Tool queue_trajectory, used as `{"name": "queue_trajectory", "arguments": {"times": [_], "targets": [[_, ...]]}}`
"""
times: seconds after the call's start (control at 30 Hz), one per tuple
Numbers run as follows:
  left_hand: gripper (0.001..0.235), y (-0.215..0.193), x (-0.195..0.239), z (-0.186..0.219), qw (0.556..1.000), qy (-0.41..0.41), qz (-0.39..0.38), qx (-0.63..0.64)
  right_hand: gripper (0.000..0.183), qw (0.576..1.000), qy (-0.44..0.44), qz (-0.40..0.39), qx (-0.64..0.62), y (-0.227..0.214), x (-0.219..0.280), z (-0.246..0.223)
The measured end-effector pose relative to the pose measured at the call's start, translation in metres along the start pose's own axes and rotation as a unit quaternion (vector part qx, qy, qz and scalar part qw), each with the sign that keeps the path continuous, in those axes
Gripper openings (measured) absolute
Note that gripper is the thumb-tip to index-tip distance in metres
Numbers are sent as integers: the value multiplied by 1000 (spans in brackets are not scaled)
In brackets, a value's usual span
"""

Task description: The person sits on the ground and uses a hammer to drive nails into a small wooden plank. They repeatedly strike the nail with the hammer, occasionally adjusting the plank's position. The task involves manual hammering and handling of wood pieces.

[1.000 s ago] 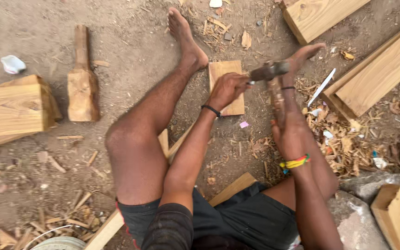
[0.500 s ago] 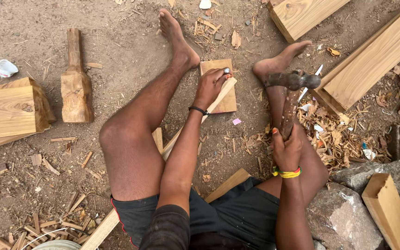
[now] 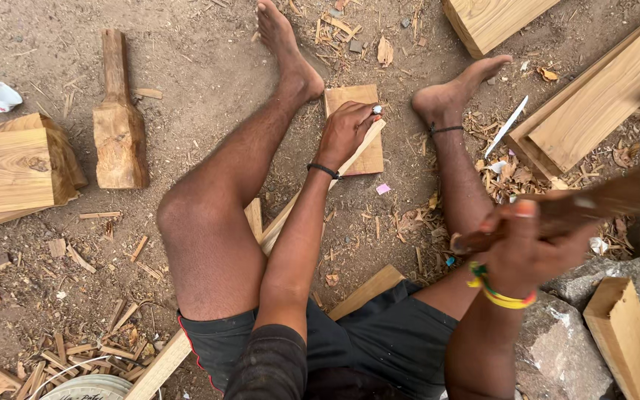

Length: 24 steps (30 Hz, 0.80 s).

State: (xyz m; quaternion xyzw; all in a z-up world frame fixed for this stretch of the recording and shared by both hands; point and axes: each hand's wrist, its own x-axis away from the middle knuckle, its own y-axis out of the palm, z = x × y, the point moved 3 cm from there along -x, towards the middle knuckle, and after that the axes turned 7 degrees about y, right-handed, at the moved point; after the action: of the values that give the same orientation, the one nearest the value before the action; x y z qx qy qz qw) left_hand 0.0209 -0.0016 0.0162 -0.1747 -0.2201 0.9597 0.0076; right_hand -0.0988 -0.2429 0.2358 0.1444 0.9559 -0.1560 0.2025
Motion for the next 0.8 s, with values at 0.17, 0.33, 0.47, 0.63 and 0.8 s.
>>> {"name": "queue_trajectory", "arguments": {"times": [0.17,0.33,0.47,0.63,0.8], "targets": [[22,-2,-2,3,1000,-6,-5,4,33,994,29,60,-88,-13,-21,-39],[22,0,-4,6,999,-4,-12,-29,33,994,42,69,-72,-6,-19,-20],[22,4,-2,-1,1000,5,-16,-12,22,944,43,-79,317,41,9,63],[18,19,4,-20,996,46,34,-65,45,868,37,-286,405,56,22,97],[21,32,15,-25,994,-94,-17,43,42,941,37,-183,281,32,26,67]]}}
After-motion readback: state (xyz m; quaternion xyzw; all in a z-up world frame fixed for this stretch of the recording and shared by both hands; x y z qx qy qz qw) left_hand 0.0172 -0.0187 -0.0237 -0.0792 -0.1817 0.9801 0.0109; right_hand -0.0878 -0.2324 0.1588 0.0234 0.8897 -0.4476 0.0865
